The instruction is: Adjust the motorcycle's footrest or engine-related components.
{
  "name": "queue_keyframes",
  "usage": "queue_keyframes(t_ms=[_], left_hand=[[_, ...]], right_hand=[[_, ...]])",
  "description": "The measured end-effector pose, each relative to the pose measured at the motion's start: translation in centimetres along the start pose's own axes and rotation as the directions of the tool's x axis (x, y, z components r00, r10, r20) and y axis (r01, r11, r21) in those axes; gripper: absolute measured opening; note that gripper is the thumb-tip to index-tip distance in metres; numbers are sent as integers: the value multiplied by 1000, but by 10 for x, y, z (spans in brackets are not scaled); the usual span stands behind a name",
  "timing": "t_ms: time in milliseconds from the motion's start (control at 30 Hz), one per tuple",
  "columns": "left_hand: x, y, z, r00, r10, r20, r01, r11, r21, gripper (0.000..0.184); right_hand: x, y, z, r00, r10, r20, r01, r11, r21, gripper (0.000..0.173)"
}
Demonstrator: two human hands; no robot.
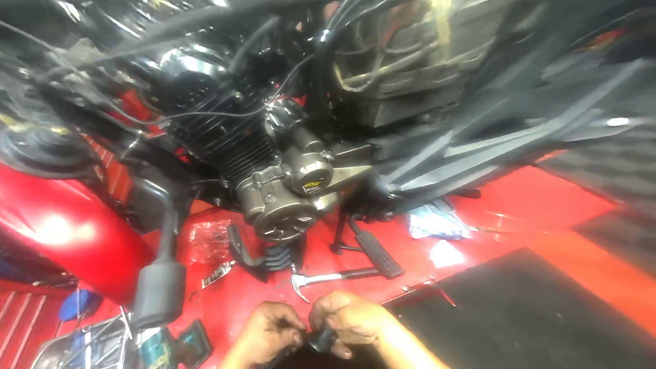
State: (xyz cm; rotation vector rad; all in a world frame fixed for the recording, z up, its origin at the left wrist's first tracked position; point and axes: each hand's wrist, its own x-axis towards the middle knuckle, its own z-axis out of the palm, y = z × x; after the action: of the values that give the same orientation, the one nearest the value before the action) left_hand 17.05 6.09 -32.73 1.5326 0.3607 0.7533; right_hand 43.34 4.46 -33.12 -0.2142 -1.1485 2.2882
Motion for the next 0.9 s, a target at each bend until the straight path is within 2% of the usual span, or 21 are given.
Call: queue_keyframes(t_ms=[133, 233, 300, 367, 433, 500, 567, 600, 667, 700, 767, 833, 900], left_hand=[[-1, -16, -2, 999, -50, -10, 45, 947, -317, 20], [1, -20, -2, 994, -83, -69, 46, 903, -427, 18], [2, -19, -1, 987, -109, -118, 46, 894, -446, 18], [2, -15, -5, 978, -141, -156, 69, 916, -394, 17], [0, -10, -9, 967, -169, -190, 104, 944, -313, 17], [-4, -3, -12, 958, -186, -218, 126, 957, -263, 19], [-9, 2, -13, 957, -183, -223, 123, 958, -258, 20], [-10, 3, -13, 958, -180, -224, 114, 953, -279, 20], [-12, 4, -13, 955, -174, -239, 81, 931, -356, 17], [-14, 3, -14, 952, -172, -253, 61, 918, -392, 17], [-17, 4, -16, 940, -179, -291, 35, 898, -438, 17], [-21, 6, -18, 918, -212, -335, 27, 877, -480, 19], [-28, 9, -22, 906, -227, -359, 4, 850, -527, 21]], right_hand=[[12, 12, 0, 981, -178, -75, 180, 983, 29, 18], [23, 24, 2, 936, -298, -187, 326, 935, 142, 24], [27, 26, 0, 916, -326, -233, 365, 918, 152, 31], [27, 17, 1, 903, -309, -298, 317, 948, -20, 32], [24, 1, 6, 899, -276, -341, 136, 914, -382, 25], [25, -13, 10, 906, -241, -348, -56, 747, -663, 21], [29, -16, 14, 881, -273, -387, -138, 633, -762, 13], [34, -15, 17, 844, -330, -424, -157, 603, -782, 8], [46, -10, 20, 773, -458, -439, -178, 508, -843, 15], [53, -7, 21, 750, -525, -403, -187, 416, -890, 19], [65, 0, 21, 722, -641, -258, -219, 142, -965, 20], [74, 4, 22, 726, -675, -131, -260, -93, -961, 24], [81, 5, 25, 749, -655, -98, -246, -137, -960, 32]])
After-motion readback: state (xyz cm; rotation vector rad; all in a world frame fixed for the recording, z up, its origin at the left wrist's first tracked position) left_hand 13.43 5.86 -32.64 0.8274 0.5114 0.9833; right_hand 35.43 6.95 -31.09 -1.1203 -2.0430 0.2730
